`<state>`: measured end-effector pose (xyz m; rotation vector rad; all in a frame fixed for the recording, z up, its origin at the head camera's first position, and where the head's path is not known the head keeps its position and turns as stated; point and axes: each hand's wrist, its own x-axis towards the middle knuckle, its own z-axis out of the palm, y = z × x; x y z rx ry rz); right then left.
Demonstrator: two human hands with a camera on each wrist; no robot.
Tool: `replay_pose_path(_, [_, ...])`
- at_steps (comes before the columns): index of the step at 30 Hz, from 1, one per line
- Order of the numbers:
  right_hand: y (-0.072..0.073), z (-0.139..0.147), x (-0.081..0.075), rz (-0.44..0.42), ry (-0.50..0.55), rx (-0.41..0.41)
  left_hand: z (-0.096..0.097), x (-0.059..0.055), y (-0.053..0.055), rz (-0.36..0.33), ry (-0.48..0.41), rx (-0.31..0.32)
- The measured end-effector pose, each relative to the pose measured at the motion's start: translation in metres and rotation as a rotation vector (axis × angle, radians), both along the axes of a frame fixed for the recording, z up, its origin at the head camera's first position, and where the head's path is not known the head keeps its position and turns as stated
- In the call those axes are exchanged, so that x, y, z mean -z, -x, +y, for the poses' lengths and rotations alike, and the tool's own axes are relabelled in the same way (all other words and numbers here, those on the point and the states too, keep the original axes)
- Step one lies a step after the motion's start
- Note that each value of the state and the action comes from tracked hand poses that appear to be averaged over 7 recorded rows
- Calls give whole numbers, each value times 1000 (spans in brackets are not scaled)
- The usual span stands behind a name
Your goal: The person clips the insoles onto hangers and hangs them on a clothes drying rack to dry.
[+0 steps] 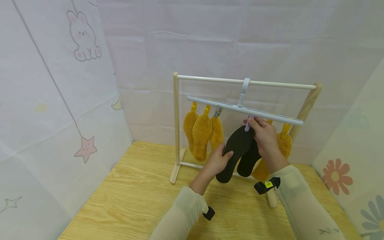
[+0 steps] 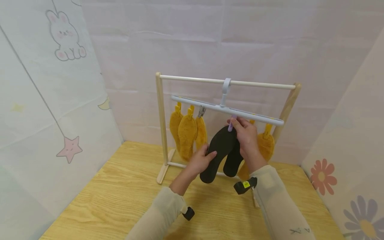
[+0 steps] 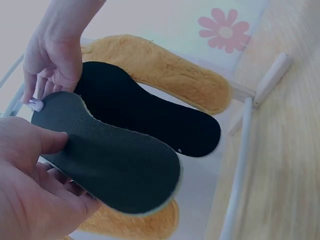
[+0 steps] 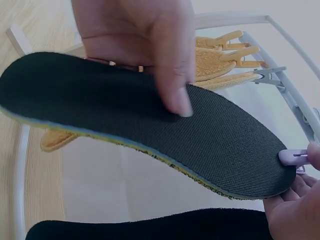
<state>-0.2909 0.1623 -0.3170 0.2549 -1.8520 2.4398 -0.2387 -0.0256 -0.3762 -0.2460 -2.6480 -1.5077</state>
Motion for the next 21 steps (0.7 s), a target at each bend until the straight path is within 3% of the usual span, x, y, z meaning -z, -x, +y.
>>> replay_pose_path(4, [1,3,3,-41,-70,19,-2,8,-2,-45,47,4])
replay_pose_path(13, [0,4,11,-63,-188,17,-8,23,0,-60,142,20])
replay_pose_path(21, [-7,3,29,-78,-292,17,-13,32,1,-69,194,29])
